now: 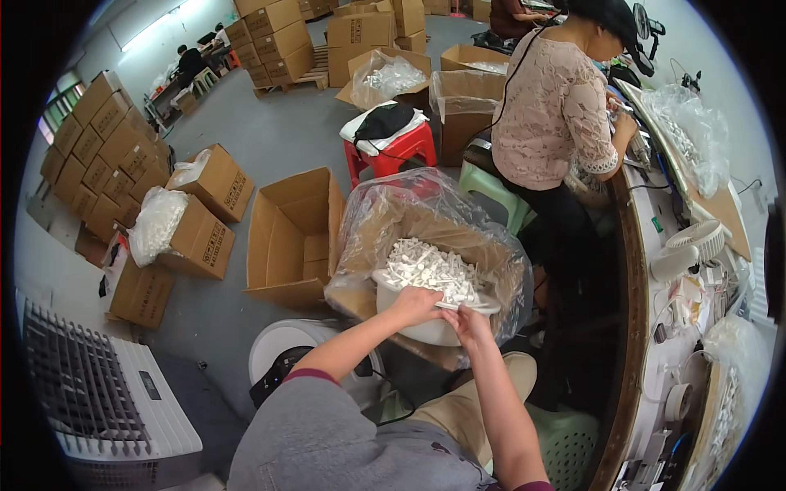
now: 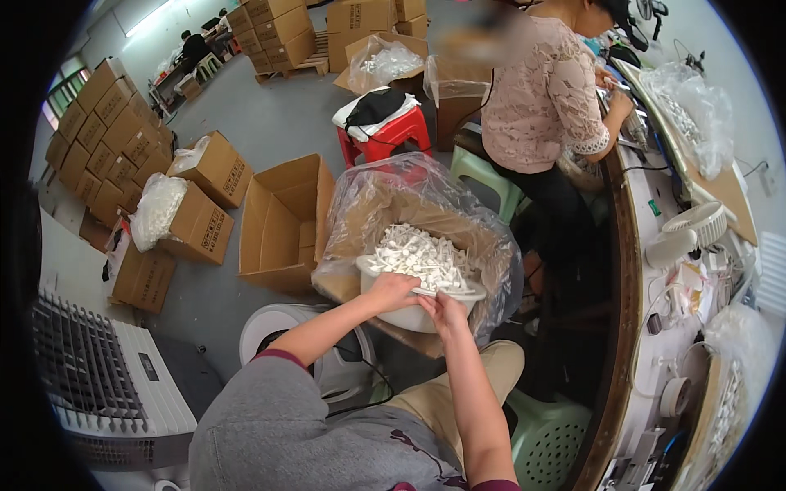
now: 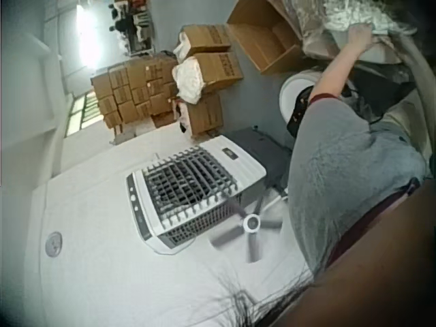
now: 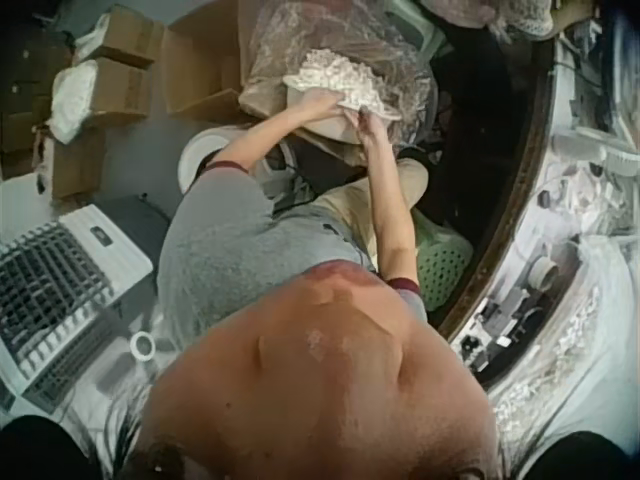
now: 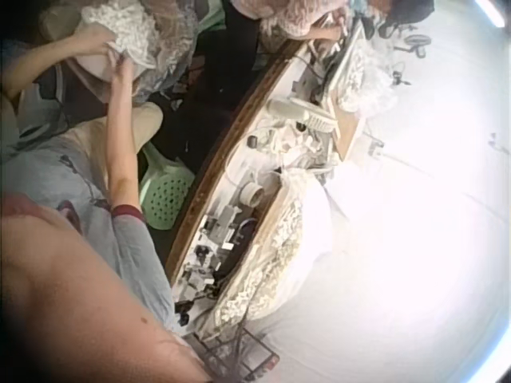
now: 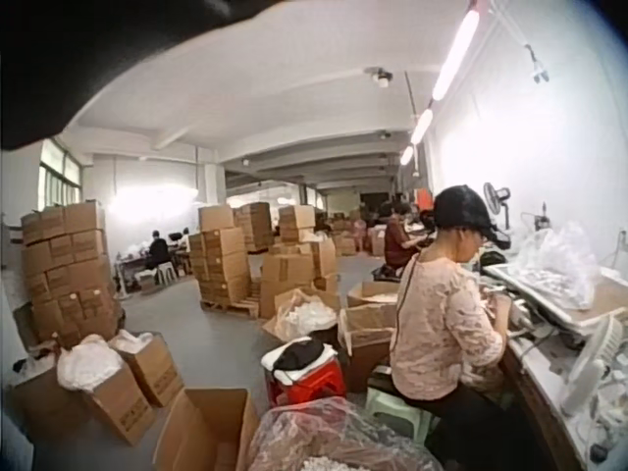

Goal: Assembling plastic dropper components using a specialized pneumatic press on a workbench.

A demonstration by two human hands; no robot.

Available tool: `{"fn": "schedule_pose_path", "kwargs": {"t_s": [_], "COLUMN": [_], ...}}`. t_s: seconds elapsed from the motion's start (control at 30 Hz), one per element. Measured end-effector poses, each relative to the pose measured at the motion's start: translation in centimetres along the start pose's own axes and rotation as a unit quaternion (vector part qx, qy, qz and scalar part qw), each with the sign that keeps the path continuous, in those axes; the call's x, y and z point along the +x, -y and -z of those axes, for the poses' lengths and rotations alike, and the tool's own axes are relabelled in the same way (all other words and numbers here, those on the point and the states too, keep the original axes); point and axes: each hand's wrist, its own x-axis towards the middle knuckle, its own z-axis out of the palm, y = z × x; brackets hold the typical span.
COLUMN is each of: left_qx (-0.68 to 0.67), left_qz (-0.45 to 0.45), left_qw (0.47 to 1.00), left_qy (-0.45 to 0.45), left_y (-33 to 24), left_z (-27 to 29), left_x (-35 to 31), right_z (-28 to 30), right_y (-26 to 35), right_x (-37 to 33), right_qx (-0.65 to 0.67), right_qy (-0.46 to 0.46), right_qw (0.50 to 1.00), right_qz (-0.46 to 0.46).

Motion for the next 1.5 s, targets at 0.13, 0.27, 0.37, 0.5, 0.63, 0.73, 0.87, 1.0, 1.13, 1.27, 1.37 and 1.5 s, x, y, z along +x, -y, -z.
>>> {"fn": "schedule_pose_path", "kwargs": {"t_s": [0.13, 0.27, 0.37, 0.5, 0.63, 0.73, 0.87, 1.0, 1.13, 1.27, 1.37, 1.5], "left_qx": [0.080, 0.137, 0.126, 0.098, 0.033, 0.020, 0.099, 0.081, -0.018, -0.095, -0.144, -0.225], "left_qz": [0.051, 0.054, 0.047, 0.051, 0.040, -0.178, 0.093, 0.093, 0.023, -0.158, -0.273, -0.401], "left_qw": [0.994, 0.988, 0.979, 0.974, 0.983, 0.981, 0.977, 0.988, 0.999, 0.978, 0.944, 0.873], "left_qy": [-0.050, 0.051, 0.154, 0.196, 0.174, 0.073, 0.165, 0.092, -0.038, -0.102, -0.119, -0.161], "left_y": [5.8, 5.7, 3.8, 4.4, 4.5, 9.9, 2.7, -2.1, -8.2, -13.5, -15.9, -17.1], "left_z": [-4.8, 1.1, 5.4, 8.8, 13.7, 15.0, 19.9, 24.2, 27.3, 28.2, 28.0, 25.1], "left_x": [4.2, 13.1, 16.7, 19.3, 20.6, 21.4, 20.4, 18.0, 16.0, 14.1, 13.7, 12.0], "right_z": [3.0, 9.5, 13.6, 16.6, 18.7, 19.1, 18.4, 15.9, 10.5, 2.1, -0.9, 1.2], "right_y": [2.2, 4.6, 2.7, -0.8, -3.4, -3.6, -2.9, -2.0, 0.4, 7.8, 11.8, 15.4], "right_x": [-5.3, -12.8, -18.1, -23.8, -26.1, -25.9, -25.7, -25.4, -24.5, -25.3, -27.4, -33.7], "right_qx": [-0.176, -0.212, -0.206, -0.165, -0.108, -0.098, -0.155, -0.289, -0.461, -0.577, -0.558, -0.614], "right_qy": [-0.060, -0.135, -0.196, -0.259, -0.296, -0.282, -0.274, -0.254, -0.246, -0.184, -0.137, -0.193], "right_qw": [0.977, 0.957, 0.944, 0.932, 0.932, 0.939, 0.931, 0.894, 0.749, 0.514, 0.516, 0.484], "right_qz": [0.103, 0.143, 0.165, 0.195, 0.182, 0.169, 0.187, 0.228, 0.407, 0.607, 0.635, 0.593]}}
